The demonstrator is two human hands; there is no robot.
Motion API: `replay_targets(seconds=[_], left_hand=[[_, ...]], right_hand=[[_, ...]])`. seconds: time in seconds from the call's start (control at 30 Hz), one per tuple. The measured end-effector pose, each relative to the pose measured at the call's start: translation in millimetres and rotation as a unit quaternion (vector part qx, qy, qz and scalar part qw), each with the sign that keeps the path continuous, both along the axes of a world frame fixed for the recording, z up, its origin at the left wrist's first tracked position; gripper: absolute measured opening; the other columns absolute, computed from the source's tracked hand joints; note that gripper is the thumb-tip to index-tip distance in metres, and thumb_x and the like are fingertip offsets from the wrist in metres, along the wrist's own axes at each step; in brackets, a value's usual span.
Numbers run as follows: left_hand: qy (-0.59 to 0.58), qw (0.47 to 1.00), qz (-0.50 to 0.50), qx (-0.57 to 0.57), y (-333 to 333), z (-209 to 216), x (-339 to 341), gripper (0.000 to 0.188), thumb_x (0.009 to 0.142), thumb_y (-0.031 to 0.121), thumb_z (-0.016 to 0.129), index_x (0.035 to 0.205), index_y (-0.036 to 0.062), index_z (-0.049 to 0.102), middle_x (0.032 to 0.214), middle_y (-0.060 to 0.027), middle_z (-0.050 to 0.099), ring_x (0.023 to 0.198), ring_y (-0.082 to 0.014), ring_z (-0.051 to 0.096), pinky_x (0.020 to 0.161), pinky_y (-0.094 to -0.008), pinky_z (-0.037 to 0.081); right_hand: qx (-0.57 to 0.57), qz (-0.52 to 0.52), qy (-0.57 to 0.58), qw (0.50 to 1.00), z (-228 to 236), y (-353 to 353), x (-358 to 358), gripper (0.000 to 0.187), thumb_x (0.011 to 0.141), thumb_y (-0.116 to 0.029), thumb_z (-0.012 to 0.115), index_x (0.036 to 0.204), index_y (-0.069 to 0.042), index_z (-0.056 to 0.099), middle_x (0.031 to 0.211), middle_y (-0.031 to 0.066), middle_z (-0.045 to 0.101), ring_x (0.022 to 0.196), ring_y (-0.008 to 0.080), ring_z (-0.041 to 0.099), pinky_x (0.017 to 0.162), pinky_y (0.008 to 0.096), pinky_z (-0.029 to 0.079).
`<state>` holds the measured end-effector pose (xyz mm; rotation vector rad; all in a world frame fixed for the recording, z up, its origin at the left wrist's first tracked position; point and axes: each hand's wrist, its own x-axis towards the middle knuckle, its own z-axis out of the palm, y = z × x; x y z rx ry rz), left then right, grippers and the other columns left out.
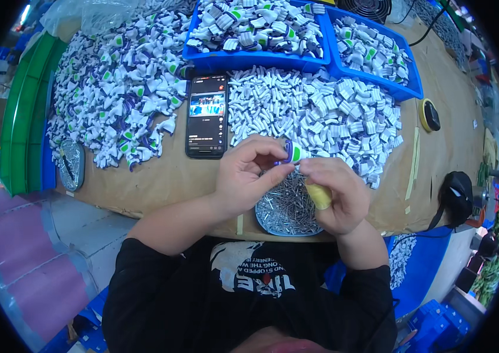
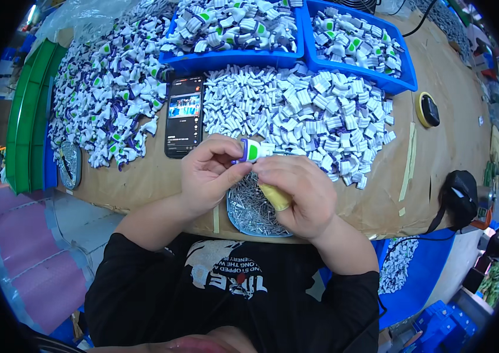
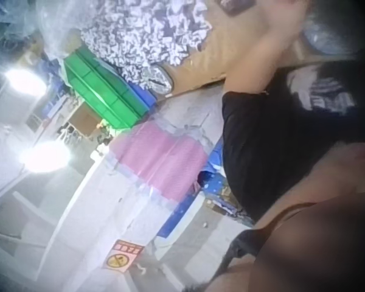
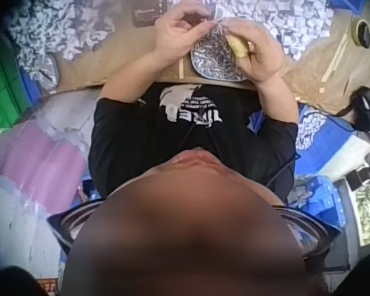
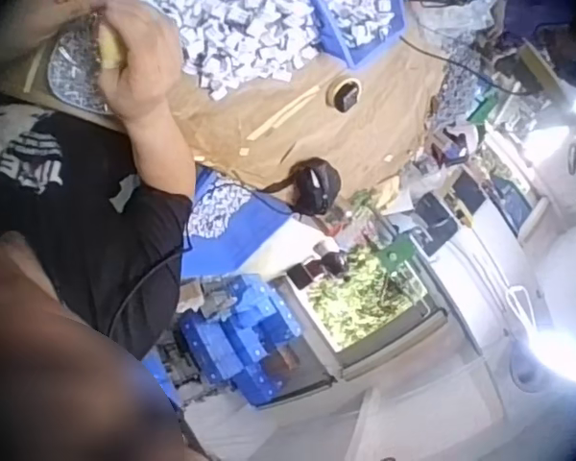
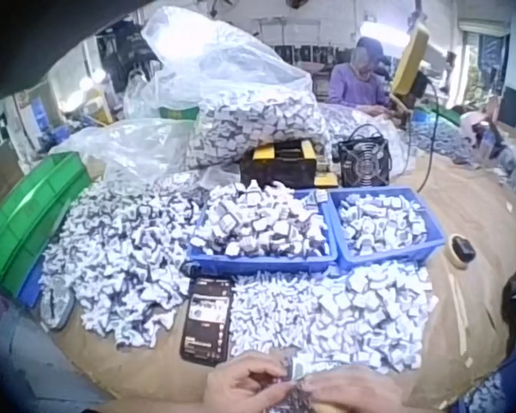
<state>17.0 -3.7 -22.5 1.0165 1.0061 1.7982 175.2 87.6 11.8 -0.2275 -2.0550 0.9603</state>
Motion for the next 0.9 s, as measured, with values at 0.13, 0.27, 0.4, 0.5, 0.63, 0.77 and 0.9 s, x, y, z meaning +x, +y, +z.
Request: replay_targets(seconds=[0.13,0.27,0.4,0.5,0.63,0.77,0.9], left_hand=[[0.006,1.000,-0.019,-0.020,-2,2,2,0.023,0.082,-0.011,0.063,0.103,-0.0046,0.055,0.105,-0.0108,0.052,0.094,-0.0140,0.058,0.082,-0.0257,0.049],[0.069,0.997,-0.023,-0.021,-3,5,0,0.022,0.082,-0.008,0.064,0.102,-0.0054,0.057,0.103,-0.0109,0.054,0.091,-0.0137,0.059,0.077,-0.0242,0.050],[0.109,0.994,-0.013,-0.011,-5,9,1,0.021,0.081,-0.006,0.066,0.101,-0.0057,0.059,0.102,-0.0110,0.055,0.090,-0.0136,0.059,0.075,-0.0236,0.051],[0.130,0.991,-0.007,-0.020,-5,9,0,0.020,0.082,-0.005,0.066,0.101,-0.0058,0.059,0.101,-0.0115,0.055,0.088,-0.0129,0.058,0.074,-0.0228,0.049],[0.154,0.988,0.009,-0.012,-5,11,-1,0.018,0.083,-0.005,0.065,0.100,-0.0058,0.060,0.100,-0.0120,0.056,0.084,-0.0124,0.057,0.071,-0.0216,0.047],[0.102,0.994,0.027,-0.024,-4,6,1,0.016,0.082,-0.004,0.065,0.097,-0.0054,0.060,0.099,-0.0123,0.056,0.081,-0.0120,0.056,0.068,-0.0214,0.046],[0.133,0.989,0.065,-0.026,-3,10,-4,0.015,0.079,-0.005,0.067,0.093,-0.0042,0.062,0.091,-0.0111,0.058,0.075,-0.0123,0.055,0.065,-0.0219,0.045]], right_hand=[[-0.059,-0.022,0.025,0.998,-5,-3,-3,0.030,0.066,0.008,0.063,0.094,0.000,0.062,0.091,0.0129,0.067,0.083,0.0280,0.066,0.072,0.0350,0.052],[0.007,-0.044,0.014,0.999,1,-2,-4,0.029,0.067,0.007,0.064,0.094,-0.002,0.062,0.088,0.0112,0.065,0.078,0.0252,0.064,0.070,0.0338,0.050],[-0.025,-0.014,-0.017,0.999,0,-3,-5,0.029,0.066,0.007,0.065,0.093,-0.002,0.061,0.086,0.0103,0.064,0.076,0.0246,0.061,0.066,0.0324,0.047],[0.007,-0.014,-0.031,0.999,1,-1,-6,0.029,0.066,0.007,0.065,0.093,-0.002,0.061,0.087,0.0107,0.063,0.076,0.0257,0.061,0.066,0.0322,0.046],[0.119,-0.037,-0.040,0.991,-2,2,-6,0.032,0.064,0.009,0.064,0.095,0.000,0.062,0.088,0.0121,0.064,0.075,0.0265,0.062,0.065,0.0328,0.048],[0.123,-0.031,-0.039,0.991,-2,1,-8,0.036,0.062,0.008,0.064,0.098,0.003,0.062,0.090,0.0134,0.063,0.076,0.0268,0.062,0.064,0.0331,0.050],[0.123,-0.026,-0.037,0.991,1,1,-10,0.038,0.063,0.011,0.064,0.099,0.003,0.062,0.087,0.0141,0.064,0.074,0.0268,0.064,0.062,0.0324,0.051]])
